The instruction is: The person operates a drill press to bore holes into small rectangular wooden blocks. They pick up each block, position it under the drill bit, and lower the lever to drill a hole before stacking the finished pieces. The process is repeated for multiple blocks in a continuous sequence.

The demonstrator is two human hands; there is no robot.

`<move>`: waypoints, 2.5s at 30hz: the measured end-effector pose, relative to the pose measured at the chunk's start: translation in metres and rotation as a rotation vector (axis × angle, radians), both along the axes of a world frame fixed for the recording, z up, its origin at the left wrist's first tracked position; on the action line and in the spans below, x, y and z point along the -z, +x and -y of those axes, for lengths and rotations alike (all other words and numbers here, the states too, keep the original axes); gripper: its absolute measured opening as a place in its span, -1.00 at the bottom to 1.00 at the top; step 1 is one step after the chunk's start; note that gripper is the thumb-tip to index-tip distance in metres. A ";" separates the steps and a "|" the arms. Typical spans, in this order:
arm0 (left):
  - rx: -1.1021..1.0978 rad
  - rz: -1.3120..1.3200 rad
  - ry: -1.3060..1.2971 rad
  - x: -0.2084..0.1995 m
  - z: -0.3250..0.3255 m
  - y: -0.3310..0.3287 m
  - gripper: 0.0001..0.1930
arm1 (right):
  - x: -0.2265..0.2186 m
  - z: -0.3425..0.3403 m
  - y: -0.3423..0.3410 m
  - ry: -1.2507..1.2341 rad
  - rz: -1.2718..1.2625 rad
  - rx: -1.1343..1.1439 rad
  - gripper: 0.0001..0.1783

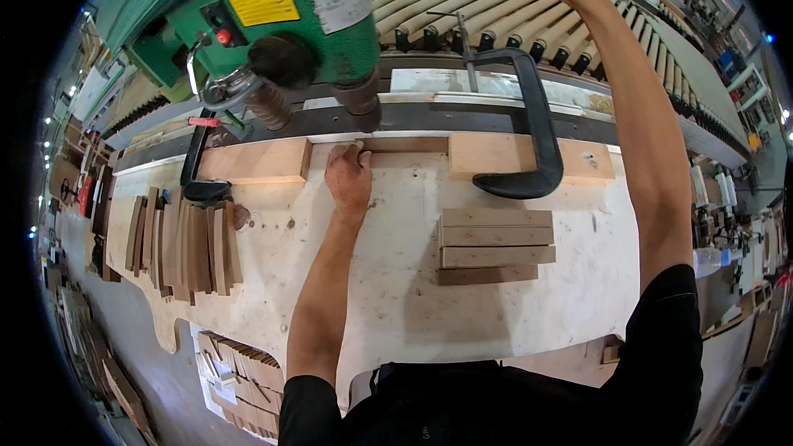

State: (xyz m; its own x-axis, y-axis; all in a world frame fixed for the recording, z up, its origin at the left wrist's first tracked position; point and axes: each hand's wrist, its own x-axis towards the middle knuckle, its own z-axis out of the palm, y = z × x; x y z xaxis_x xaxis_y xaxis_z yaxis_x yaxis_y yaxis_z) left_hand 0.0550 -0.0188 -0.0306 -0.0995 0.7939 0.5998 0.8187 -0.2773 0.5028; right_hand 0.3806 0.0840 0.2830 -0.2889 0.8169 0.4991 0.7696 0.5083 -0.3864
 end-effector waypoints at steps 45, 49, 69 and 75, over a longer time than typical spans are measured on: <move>0.396 0.044 -0.298 -0.074 0.267 0.003 -0.70 | 0.027 -0.005 0.009 -0.031 -0.107 0.074 -0.71; 0.536 -0.064 -0.121 -0.049 0.250 0.053 -0.69 | 0.031 -0.049 0.016 0.168 0.073 0.134 -0.71; -0.262 -0.603 -0.076 -0.104 0.012 -0.253 -0.68 | 0.035 0.005 0.011 -0.118 -0.146 0.165 -0.53; -0.378 -0.782 -0.329 -0.117 -0.126 -0.319 -0.71 | 0.026 0.017 0.006 -0.207 -0.165 0.215 -0.50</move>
State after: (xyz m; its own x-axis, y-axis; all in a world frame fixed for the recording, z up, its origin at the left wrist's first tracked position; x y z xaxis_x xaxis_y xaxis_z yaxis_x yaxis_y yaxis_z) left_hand -0.2641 0.1073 0.0868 -0.0487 0.9334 0.3556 0.9651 0.1358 -0.2241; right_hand 0.3869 0.0670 0.2568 -0.0279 0.9393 0.3419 0.7693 0.2386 -0.5927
